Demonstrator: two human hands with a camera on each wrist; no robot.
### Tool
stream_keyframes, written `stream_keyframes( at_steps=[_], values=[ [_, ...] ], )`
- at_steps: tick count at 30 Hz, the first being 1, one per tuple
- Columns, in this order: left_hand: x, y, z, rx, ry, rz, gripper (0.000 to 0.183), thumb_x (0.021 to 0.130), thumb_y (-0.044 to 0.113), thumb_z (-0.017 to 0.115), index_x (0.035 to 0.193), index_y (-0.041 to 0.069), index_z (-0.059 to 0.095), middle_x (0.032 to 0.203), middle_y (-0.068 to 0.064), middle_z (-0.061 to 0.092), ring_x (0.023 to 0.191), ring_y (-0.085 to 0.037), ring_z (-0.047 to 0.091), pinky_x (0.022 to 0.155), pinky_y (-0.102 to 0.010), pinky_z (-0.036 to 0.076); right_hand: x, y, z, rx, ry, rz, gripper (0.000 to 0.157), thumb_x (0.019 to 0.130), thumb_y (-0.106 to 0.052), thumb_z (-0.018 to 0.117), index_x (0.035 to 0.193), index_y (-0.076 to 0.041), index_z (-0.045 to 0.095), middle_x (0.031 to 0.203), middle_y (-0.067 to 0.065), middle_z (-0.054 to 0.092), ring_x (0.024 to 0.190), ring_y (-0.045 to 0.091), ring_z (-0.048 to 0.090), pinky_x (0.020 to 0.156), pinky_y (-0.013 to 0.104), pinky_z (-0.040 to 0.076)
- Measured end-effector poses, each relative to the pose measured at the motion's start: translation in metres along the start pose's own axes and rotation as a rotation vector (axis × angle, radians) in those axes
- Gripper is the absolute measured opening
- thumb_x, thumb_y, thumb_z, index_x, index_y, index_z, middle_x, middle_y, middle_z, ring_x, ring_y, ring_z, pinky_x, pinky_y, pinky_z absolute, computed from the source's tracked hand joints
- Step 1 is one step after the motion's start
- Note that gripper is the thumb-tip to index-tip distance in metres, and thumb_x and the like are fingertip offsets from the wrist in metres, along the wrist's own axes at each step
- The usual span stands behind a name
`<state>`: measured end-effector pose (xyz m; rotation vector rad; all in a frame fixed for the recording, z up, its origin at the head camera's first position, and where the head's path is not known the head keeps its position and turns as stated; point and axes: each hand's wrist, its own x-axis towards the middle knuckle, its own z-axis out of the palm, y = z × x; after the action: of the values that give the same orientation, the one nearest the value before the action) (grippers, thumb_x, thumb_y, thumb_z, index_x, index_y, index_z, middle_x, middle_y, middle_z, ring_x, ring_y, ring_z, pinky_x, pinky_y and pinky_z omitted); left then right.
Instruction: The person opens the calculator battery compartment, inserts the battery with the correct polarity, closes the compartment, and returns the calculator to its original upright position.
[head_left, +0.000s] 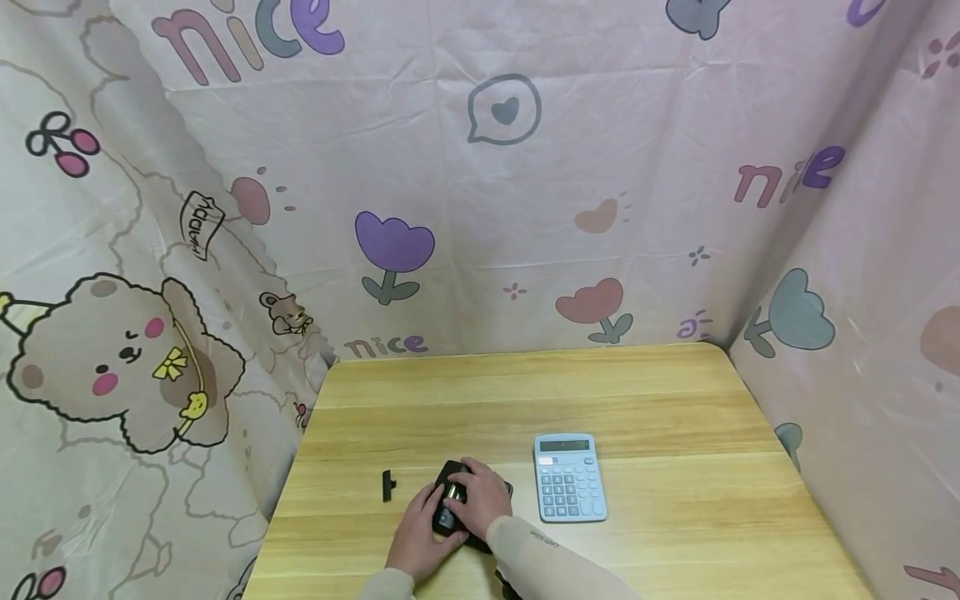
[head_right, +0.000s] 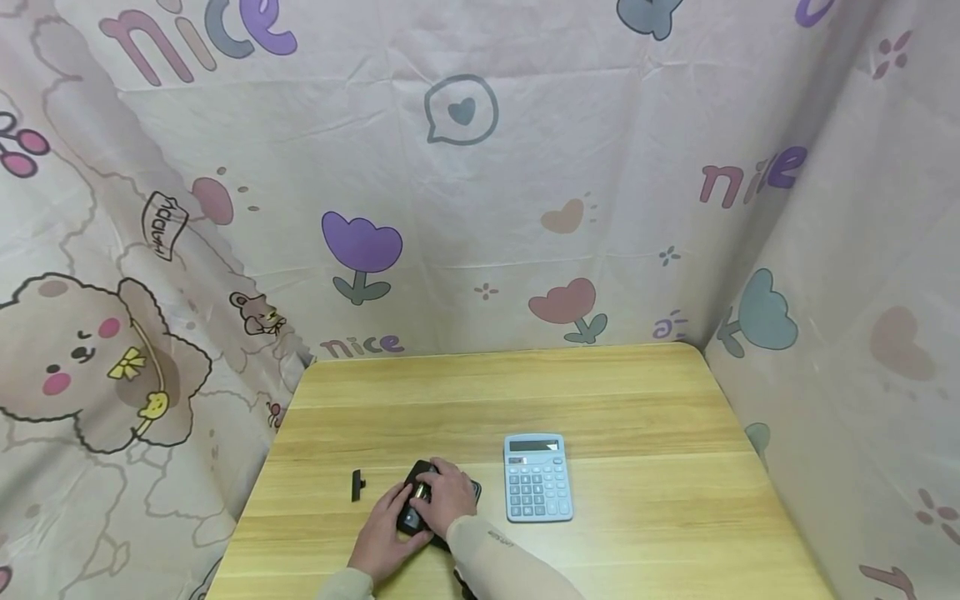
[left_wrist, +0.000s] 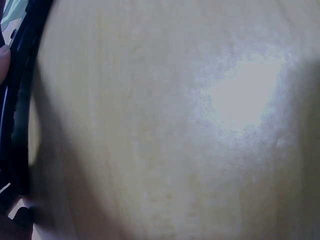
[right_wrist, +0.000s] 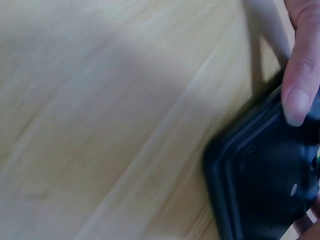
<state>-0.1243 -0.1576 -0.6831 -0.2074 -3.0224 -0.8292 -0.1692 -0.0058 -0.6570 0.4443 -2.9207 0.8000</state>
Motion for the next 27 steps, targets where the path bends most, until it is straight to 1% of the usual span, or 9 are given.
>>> stream_keyframes(
  at_steps=[3, 7, 10, 13, 18, 22, 25, 27],
  values=[
    [0.000, 0.001, -0.001, -0.003, 0.002, -0.003, 0.100, 0.063, 0.079, 0.052, 0.138, 0.013, 0.041, 0.139, -0.011, 0.035, 0.124, -0.032, 0.036, 0.093, -0.051, 0.040, 0.000, 0.005, 0.002, 0.002, -0.017, -0.036, 0.041, 0.077, -0.051, 0.066, 0.112, -0.030, 0.065, 0.134, 0.003, 0.046, 0.119, 0.024, 0.045, 0.094, 0.046, 0.041],
    [0.000, 0.002, -0.002, -0.003, 0.004, -0.006, 0.100, 0.064, 0.079, 0.053, 0.138, 0.012, 0.041, 0.140, -0.011, 0.035, 0.124, -0.032, 0.036, 0.094, -0.051, 0.039, -0.002, 0.012, 0.001, -0.009, -0.076, -0.093, 0.048, 0.079, -0.056, 0.060, 0.120, -0.032, 0.060, 0.139, 0.003, 0.039, 0.123, 0.024, 0.040, 0.098, 0.044, 0.038],
    [-0.001, 0.003, -0.003, -0.001, 0.006, -0.003, 0.099, 0.064, 0.078, 0.054, 0.137, 0.012, 0.041, 0.140, -0.011, 0.034, 0.124, -0.032, 0.036, 0.094, -0.051, 0.039, -0.004, 0.018, -0.002, -0.026, -0.120, -0.151, 0.054, 0.080, -0.057, 0.059, 0.127, -0.031, 0.054, 0.143, 0.002, 0.034, 0.127, 0.023, 0.035, 0.100, 0.042, 0.035],
    [-0.001, 0.003, -0.003, -0.001, 0.007, 0.004, 0.099, 0.065, 0.077, 0.055, 0.138, 0.012, 0.041, 0.140, -0.011, 0.034, 0.124, -0.032, 0.035, 0.094, -0.052, 0.039, -0.006, 0.023, -0.007, -0.034, -0.138, -0.217, 0.059, 0.081, -0.056, 0.059, 0.132, -0.028, 0.049, 0.145, 0.004, 0.031, 0.128, 0.023, 0.033, 0.099, 0.044, 0.037],
    [-0.001, 0.003, -0.003, 0.004, 0.005, 0.017, 0.098, 0.066, 0.075, 0.056, 0.138, 0.012, 0.040, 0.140, -0.012, 0.034, 0.124, -0.033, 0.035, 0.095, -0.052, 0.038, -0.008, 0.032, -0.013, -0.048, -0.127, -0.315, 0.064, 0.081, -0.053, 0.060, 0.135, -0.022, 0.045, 0.145, 0.008, 0.030, 0.129, 0.024, 0.033, 0.100, 0.043, 0.036],
    [-0.001, 0.003, -0.003, -0.002, 0.006, 0.012, 0.098, 0.065, 0.074, 0.058, 0.139, 0.013, 0.039, 0.141, -0.011, 0.033, 0.125, -0.032, 0.035, 0.095, -0.051, 0.038, -0.012, 0.040, -0.012, -0.059, -0.087, -0.373, 0.070, 0.079, -0.053, 0.062, 0.136, -0.018, 0.044, 0.144, 0.010, 0.032, 0.128, 0.026, 0.034, 0.103, 0.040, 0.033],
    [-0.001, 0.003, -0.003, -0.002, 0.002, -0.004, 0.099, 0.064, 0.074, 0.058, 0.139, 0.014, 0.038, 0.141, -0.011, 0.033, 0.125, -0.032, 0.035, 0.095, -0.051, 0.039, -0.016, 0.044, -0.010, -0.064, -0.066, -0.385, 0.074, 0.077, -0.055, 0.063, 0.138, -0.018, 0.042, 0.144, 0.011, 0.032, 0.127, 0.027, 0.035, 0.103, 0.042, 0.033],
    [-0.001, 0.003, -0.003, 0.004, -0.009, -0.019, 0.099, 0.063, 0.075, 0.058, 0.139, 0.014, 0.038, 0.142, -0.011, 0.033, 0.125, -0.032, 0.035, 0.095, -0.052, 0.038, -0.018, 0.047, -0.008, -0.070, -0.063, -0.375, 0.077, 0.076, -0.056, 0.063, 0.139, -0.018, 0.040, 0.144, 0.012, 0.031, 0.127, 0.028, 0.035, 0.103, 0.043, 0.032]
  ],
)
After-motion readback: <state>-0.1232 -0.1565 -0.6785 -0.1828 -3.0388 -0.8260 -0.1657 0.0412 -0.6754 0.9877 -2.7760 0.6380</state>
